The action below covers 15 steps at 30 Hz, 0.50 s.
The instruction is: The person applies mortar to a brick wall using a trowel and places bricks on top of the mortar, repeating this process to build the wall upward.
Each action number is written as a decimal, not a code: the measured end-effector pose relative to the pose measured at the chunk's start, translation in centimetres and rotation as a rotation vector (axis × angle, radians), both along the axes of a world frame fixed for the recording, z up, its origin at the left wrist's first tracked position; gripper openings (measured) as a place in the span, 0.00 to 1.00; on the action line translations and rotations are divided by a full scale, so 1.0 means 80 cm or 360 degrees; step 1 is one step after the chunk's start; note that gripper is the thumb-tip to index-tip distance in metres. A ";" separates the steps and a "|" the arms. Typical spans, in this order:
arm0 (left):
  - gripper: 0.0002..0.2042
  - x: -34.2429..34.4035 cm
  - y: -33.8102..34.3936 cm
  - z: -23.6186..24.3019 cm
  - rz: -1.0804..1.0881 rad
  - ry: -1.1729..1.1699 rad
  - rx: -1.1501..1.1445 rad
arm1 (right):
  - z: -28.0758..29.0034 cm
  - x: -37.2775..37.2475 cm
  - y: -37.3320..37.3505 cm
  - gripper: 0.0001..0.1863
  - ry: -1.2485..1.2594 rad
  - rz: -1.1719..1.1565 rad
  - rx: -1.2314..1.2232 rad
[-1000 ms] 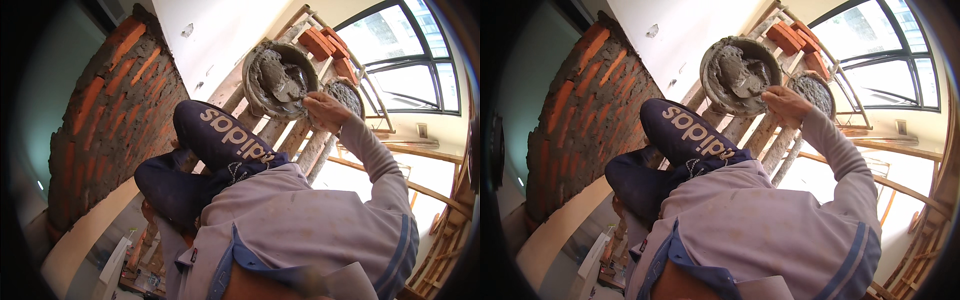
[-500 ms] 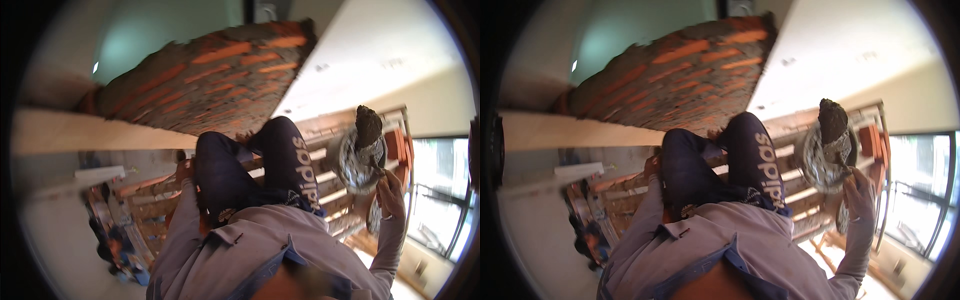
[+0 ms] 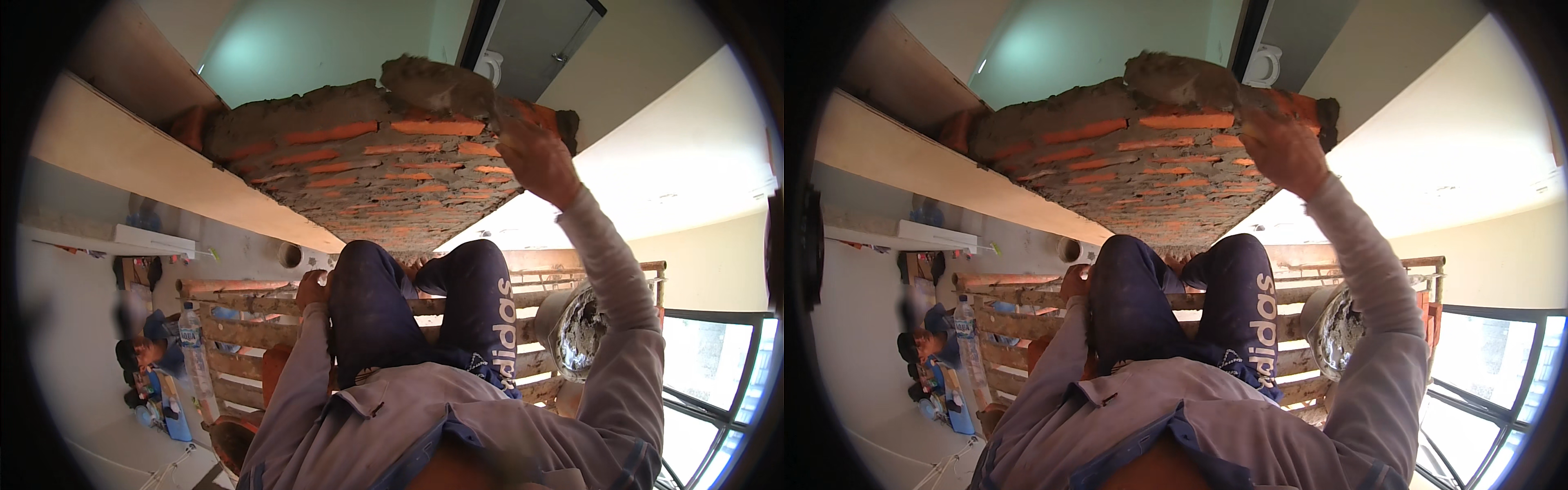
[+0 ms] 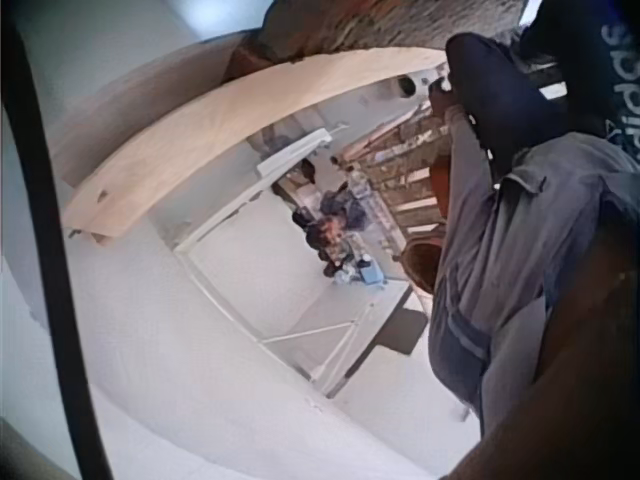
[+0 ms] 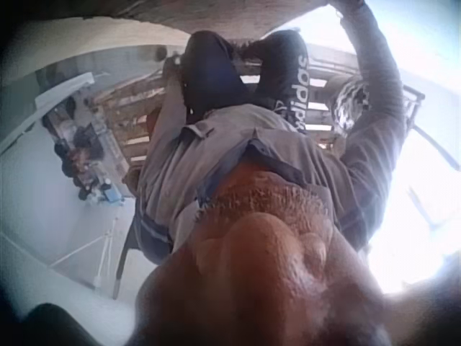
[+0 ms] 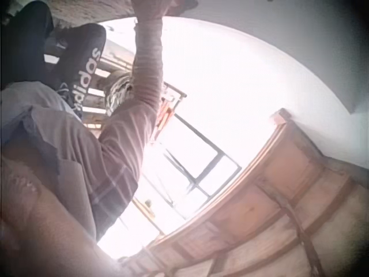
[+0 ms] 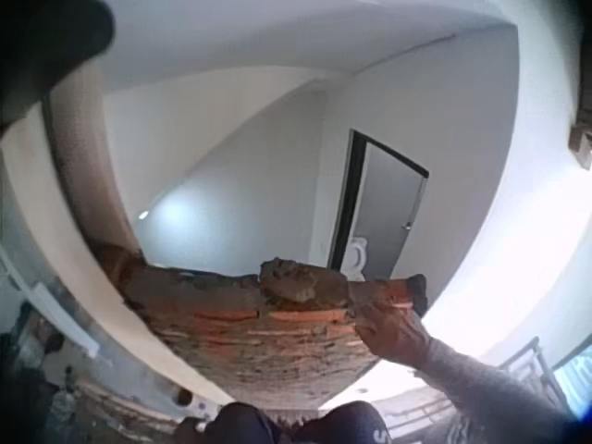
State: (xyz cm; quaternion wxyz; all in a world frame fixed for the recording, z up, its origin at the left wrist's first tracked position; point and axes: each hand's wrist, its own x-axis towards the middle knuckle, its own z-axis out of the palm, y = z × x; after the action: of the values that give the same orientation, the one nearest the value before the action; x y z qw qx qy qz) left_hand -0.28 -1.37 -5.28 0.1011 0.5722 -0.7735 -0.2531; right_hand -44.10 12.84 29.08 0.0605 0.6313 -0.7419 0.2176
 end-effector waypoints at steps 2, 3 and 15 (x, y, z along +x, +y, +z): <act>0.18 -0.003 0.004 0.016 0.0020 0.0002 -0.0028 | -0.024 0.007 -0.016 0.18 0.0318 -0.0113 -0.0024; 0.18 0.002 0.003 0.011 0.0036 0.0002 -0.0013 | -0.027 0.014 -0.017 0.20 0.0479 -0.0166 -0.0042; 0.16 0.005 0.004 -0.005 -0.0065 0.0075 -0.0125 | 0.046 -0.024 -0.071 0.24 0.0900 0.0075 0.0234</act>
State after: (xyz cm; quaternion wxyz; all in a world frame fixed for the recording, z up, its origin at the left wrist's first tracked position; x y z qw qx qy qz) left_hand 0.09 -1.09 -5.72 0.1363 0.5458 -0.7917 -0.2380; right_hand -45.99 7.18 32.73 0.2139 0.6867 -0.6945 -0.0201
